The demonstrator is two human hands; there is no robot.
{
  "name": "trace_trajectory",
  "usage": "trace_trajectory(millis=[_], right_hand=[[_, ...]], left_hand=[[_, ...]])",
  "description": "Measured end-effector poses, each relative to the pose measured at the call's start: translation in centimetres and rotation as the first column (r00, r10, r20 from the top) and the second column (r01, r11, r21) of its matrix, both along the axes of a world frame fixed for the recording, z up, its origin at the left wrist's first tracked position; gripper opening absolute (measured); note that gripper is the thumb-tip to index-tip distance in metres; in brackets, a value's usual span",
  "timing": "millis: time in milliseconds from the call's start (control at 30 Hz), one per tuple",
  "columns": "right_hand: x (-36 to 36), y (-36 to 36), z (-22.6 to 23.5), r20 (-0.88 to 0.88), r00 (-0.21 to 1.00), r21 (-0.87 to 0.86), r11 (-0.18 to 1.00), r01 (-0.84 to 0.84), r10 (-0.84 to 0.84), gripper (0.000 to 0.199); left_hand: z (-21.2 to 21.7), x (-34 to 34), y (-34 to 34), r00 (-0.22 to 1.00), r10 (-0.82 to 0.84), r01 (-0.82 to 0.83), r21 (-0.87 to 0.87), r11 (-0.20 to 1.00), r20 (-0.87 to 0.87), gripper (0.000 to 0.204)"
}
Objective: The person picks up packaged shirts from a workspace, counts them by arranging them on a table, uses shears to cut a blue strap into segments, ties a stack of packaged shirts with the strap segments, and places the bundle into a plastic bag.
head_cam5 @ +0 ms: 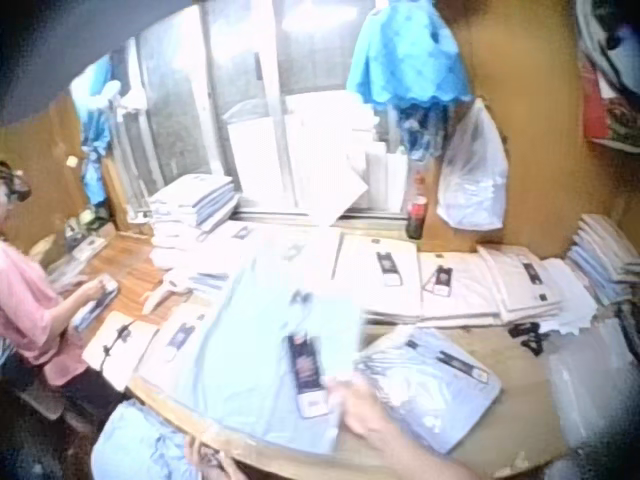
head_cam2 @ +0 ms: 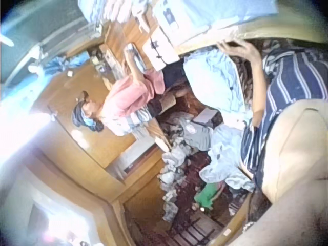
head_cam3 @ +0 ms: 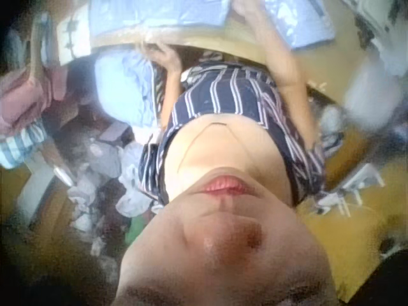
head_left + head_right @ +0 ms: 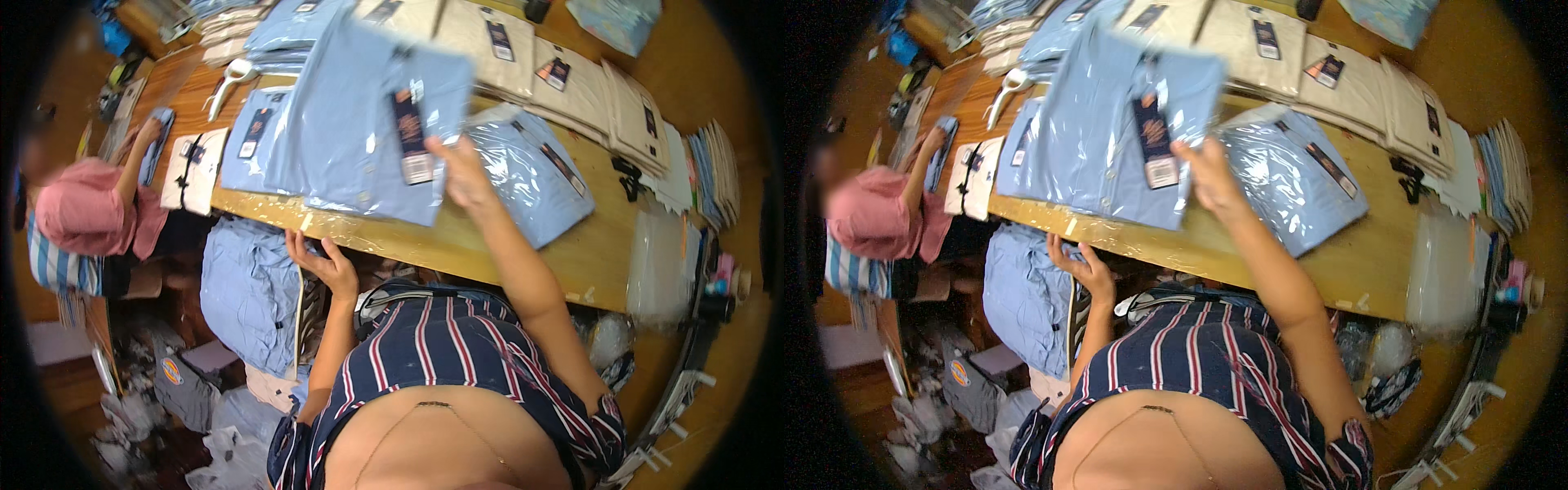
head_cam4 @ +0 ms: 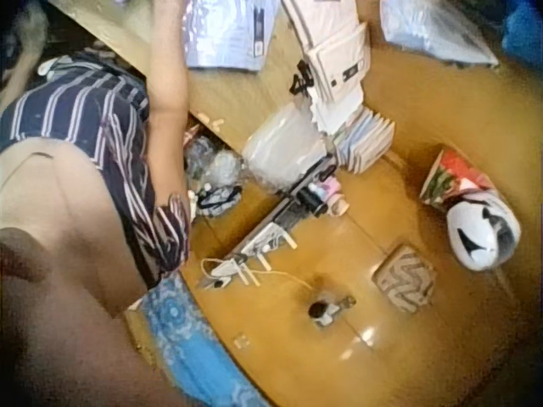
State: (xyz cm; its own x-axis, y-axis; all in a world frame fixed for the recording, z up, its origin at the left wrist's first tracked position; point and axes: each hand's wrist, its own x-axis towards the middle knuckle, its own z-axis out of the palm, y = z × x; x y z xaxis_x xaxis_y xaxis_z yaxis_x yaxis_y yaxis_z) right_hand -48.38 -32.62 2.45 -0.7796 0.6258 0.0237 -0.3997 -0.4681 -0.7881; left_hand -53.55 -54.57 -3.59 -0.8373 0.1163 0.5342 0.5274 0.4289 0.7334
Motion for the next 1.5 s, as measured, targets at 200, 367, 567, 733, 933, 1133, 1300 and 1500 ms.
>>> trace_trajectory(millis=[200,367,567,733,933,1133,1300,1500], right_hand=[[-1.6,-0.8,-6.2,0.469,0.883,0.100,0.994,-0.032,-0.019,0.034],[7.4,3.6,-1.0,0.463,0.857,0.577,0.811,-0.097,-0.227,0.043],[23.1,16.8,-3.6,0.423,0.097,0.904,0.412,-0.111,-0.901,0.041],[22.3,18.6,-4.5,0.877,0.180,0.479,0.841,-0.252,-0.445,0.048],[21.9,12.4,-1.7,0.684,0.317,0.724,0.663,-0.188,-0.657,0.054],[24.2,5.0,-2.1,0.626,0.579,0.609,0.791,0.057,-0.523,0.038],[24.2,2.8,-5.6,0.674,0.513,0.605,0.796,0.030,-0.532,0.031],[24.4,2.4,-5.0,0.713,0.457,0.600,0.800,-0.006,-0.531,0.033]], left_hand=[[-0.6,0.0,2.6,0.965,-0.260,0.194,-0.570,0.799,-0.036,0.050],[-0.3,0.0,3.0,0.965,-0.261,0.169,-0.702,0.692,-0.025,0.047],[2.6,4.4,4.8,0.719,-0.694,0.690,-0.162,0.706,0.039,0.032],[2.7,9.1,13.5,-0.048,-0.755,0.522,0.661,0.539,0.654,0.053],[2.5,9.3,16.6,-0.286,-0.640,0.298,0.701,0.648,0.713,0.067],[1.3,9.9,14.5,0.300,-0.723,0.675,0.398,0.622,0.622,0.072],[-0.4,9.6,13.4,0.429,-0.623,0.749,0.128,0.650,0.654,0.084],[-1.4,9.1,13.3,0.374,-0.663,0.752,0.206,0.626,0.649,0.086]])
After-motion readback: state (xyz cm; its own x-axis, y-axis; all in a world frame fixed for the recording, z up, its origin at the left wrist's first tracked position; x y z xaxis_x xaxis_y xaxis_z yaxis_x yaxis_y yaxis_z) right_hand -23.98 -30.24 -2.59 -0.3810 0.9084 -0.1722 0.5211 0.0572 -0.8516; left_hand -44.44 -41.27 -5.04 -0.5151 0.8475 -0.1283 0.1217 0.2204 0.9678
